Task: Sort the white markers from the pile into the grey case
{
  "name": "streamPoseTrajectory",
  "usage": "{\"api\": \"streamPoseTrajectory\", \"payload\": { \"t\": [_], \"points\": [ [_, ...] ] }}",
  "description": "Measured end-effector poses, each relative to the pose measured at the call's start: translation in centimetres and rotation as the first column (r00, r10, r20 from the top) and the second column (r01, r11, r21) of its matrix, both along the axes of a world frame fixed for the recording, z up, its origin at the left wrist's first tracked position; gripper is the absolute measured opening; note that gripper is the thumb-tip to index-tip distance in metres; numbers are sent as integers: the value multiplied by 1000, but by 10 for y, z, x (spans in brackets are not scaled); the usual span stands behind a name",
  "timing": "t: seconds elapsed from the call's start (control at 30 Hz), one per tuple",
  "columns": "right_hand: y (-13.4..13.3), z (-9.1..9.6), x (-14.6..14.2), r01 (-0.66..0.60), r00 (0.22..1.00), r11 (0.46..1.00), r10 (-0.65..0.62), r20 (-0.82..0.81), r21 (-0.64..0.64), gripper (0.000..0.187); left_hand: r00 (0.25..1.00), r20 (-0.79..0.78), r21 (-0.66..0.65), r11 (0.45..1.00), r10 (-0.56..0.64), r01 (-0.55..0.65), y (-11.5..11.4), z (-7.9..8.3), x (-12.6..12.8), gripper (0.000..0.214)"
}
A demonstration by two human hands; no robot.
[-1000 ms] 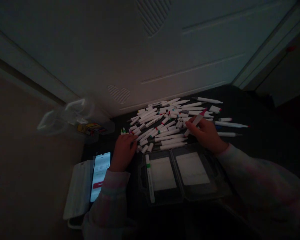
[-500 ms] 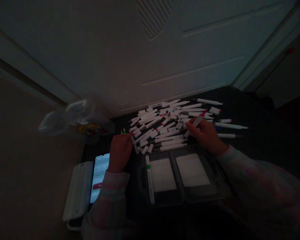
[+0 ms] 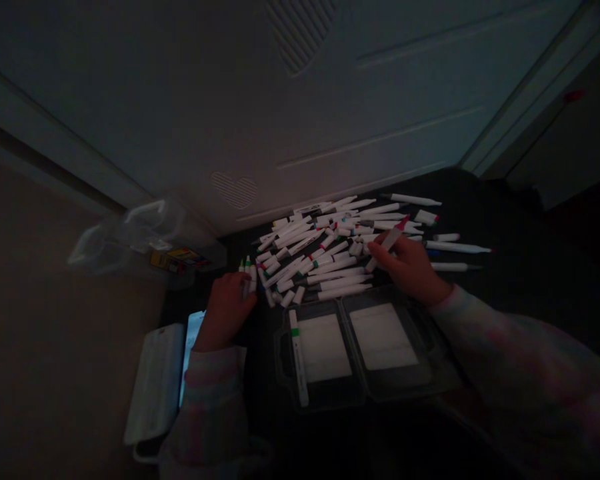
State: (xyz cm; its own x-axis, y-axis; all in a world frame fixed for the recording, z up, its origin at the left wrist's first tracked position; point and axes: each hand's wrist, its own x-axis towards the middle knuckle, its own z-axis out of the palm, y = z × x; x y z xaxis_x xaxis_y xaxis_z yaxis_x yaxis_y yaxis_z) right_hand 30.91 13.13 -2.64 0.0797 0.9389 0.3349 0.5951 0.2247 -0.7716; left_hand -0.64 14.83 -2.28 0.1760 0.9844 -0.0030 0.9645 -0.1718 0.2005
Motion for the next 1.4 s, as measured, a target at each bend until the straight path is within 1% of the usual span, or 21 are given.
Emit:
{"api": "streamPoseTrajectory", "payload": {
  "t": [0.13, 0.3, 0.37, 0.5, 0.67, 0.83, 0.97, 1.1, 1.27, 1.4],
  "points": [
    [0, -1, 0, -3, 1000, 1000, 3, 5, 2, 21, 1000, 14, 26, 1000, 9, -10, 1, -3, -3, 31],
    [0, -1, 0, -2, 1000, 1000, 2, 2, 1, 20, 997, 70, -19, 1000, 27, -25, 1, 0, -1, 32],
    [0, 0, 0, 5, 1000, 1000, -5, 10, -3, 20, 995, 101, -24, 999, 24, -22, 0, 1, 1, 29],
    [1, 1, 0, 13, 1000, 1000, -13, 20, -5, 20, 989, 151, 20, 1000, 9, -13, 0, 2, -1, 22],
    [0, 1, 0, 3, 1000, 1000, -3, 0, -3, 20, 994, 105, 20, 1000, 8, -10, 2, 3, -3, 27],
    [-1, 1, 0, 5, 1000, 1000, -5, -9, -15, 20, 995, 100, 29, 999, -24, 21, 2, 7, -1, 26],
    [-1, 1, -1, 3, 1000, 1000, -3, -15, -20, 20, 994, 99, 85, 995, 36, -44, 1, 10, -1, 24],
    [-1, 1, 0, 5, 1000, 1000, -5, -6, -19, 20, 990, 94, 133, 984, 106, -118, 2, 8, -5, 22],
    [-1, 1, 0, 14, 1000, 999, -14, -7, -33, 21, 993, 51, 75, 991, 109, -112, 3, 2, -5, 23],
    [0, 0, -1, 12, 1000, 1000, -12, -25, -23, 20, 991, 56, 53, 991, 123, -126, 3, 0, -1, 24]
  ]
}}
